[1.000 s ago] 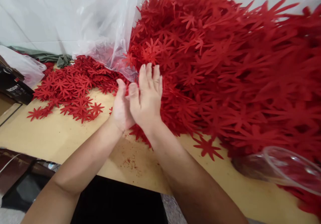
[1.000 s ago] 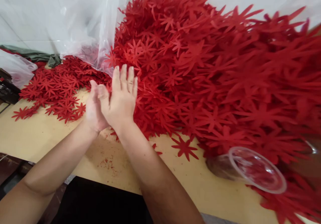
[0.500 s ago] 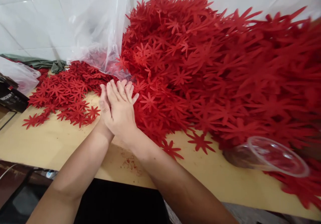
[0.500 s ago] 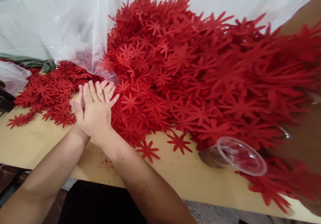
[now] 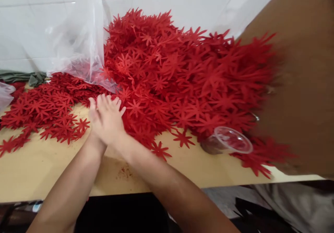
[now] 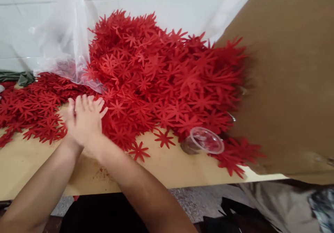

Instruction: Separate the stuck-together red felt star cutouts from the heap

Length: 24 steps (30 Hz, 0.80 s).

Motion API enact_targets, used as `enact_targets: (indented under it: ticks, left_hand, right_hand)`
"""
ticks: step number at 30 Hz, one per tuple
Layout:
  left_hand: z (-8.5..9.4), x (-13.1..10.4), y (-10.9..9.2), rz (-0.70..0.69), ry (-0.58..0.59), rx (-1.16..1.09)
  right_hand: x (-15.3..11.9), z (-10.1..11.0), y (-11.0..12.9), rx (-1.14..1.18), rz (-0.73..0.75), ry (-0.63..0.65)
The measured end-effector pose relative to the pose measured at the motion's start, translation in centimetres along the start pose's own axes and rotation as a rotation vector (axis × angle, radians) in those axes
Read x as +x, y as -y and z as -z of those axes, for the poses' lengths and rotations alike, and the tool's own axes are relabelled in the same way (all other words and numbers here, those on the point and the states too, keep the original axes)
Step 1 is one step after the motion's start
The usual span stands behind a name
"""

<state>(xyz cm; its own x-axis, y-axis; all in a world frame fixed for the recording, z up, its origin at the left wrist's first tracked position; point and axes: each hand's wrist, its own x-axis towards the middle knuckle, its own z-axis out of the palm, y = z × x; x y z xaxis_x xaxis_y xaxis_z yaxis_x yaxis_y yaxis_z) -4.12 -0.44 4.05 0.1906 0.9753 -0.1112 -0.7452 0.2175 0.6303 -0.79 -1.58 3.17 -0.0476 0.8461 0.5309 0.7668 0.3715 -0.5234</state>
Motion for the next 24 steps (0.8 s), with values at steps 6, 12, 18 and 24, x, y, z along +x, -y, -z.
enact_targets:
  ticks: [6,12,18,24]
  left_hand:
    - [1.5,1.6,-0.1,-0.014,0.109,0.004]
    - [1.2,0.6,0.1,-0.084,0.168,-0.077]
    - [-0.3,-0.1,1.5,0.016,0.206,-0.158]
    - [-1.1,-0.4,2.1,0.034,0.124,-0.173]
  right_hand:
    - [-4.3,1.3,2.5,0.049,0.042,0.029]
    - [-1.9,0.4,2.1,0.046,-0.065,0.015]
    - [4.3,0.2,-4.1,0.107,-0.311,-0.072]
    - [4.4,0.5,-5.7,0.15,-0.267,-0.267]
